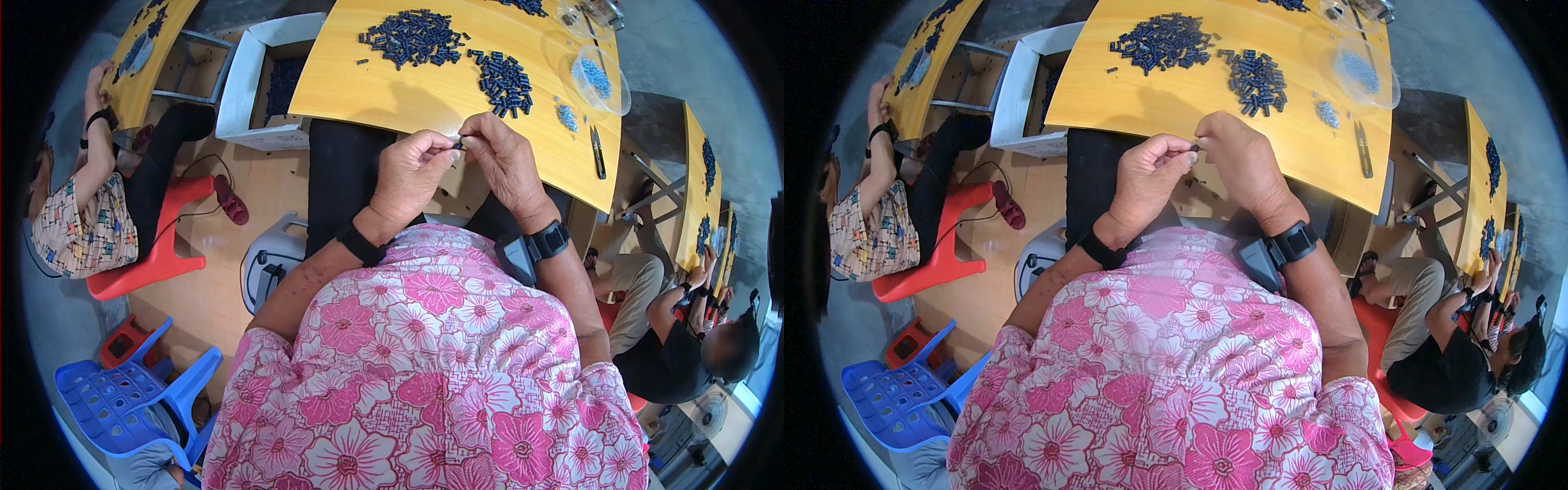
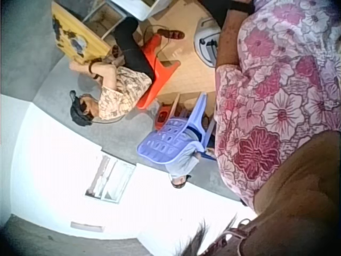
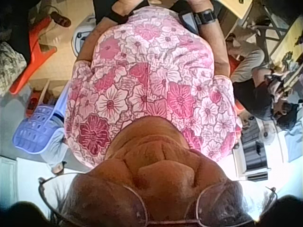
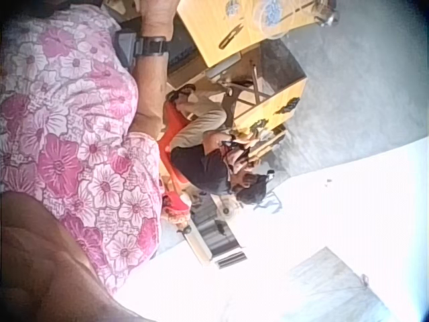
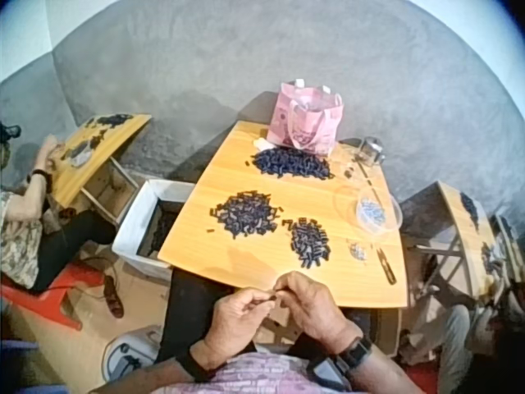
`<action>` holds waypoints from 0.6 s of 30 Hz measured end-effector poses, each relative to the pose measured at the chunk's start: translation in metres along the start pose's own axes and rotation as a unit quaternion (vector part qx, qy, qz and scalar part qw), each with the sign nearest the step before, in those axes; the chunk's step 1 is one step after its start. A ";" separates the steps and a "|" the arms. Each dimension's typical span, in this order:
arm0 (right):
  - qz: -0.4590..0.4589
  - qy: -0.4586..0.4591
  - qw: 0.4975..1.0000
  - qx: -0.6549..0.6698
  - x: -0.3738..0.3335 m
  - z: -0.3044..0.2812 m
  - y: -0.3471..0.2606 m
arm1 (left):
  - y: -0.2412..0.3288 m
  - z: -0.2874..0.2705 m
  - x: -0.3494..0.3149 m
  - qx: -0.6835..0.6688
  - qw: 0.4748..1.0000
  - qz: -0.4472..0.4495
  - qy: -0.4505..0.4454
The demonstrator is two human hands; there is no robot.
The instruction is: Sorting small blue plastic components and assembling them onto metal stems at a workspace.
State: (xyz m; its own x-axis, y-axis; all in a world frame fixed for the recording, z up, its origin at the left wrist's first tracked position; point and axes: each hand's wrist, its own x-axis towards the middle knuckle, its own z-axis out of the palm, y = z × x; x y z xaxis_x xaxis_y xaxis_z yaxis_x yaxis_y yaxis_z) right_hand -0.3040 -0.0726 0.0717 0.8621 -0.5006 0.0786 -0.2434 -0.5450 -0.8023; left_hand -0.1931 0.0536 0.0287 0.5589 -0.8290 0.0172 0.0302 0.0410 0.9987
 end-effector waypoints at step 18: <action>-0.027 0.071 0.987 0.140 -0.001 0.020 0.015 | -0.010 -0.005 0.004 -0.142 0.987 -0.069 -0.031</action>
State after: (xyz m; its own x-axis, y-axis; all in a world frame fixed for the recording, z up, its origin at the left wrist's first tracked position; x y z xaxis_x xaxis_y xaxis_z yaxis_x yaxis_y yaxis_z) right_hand -0.2998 -0.0668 0.0473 0.7953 -0.5750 0.1920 -0.0489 -0.3765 -0.9251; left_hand -0.1874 0.0527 0.0188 0.4820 -0.8698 -0.1061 0.3384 0.0731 0.9382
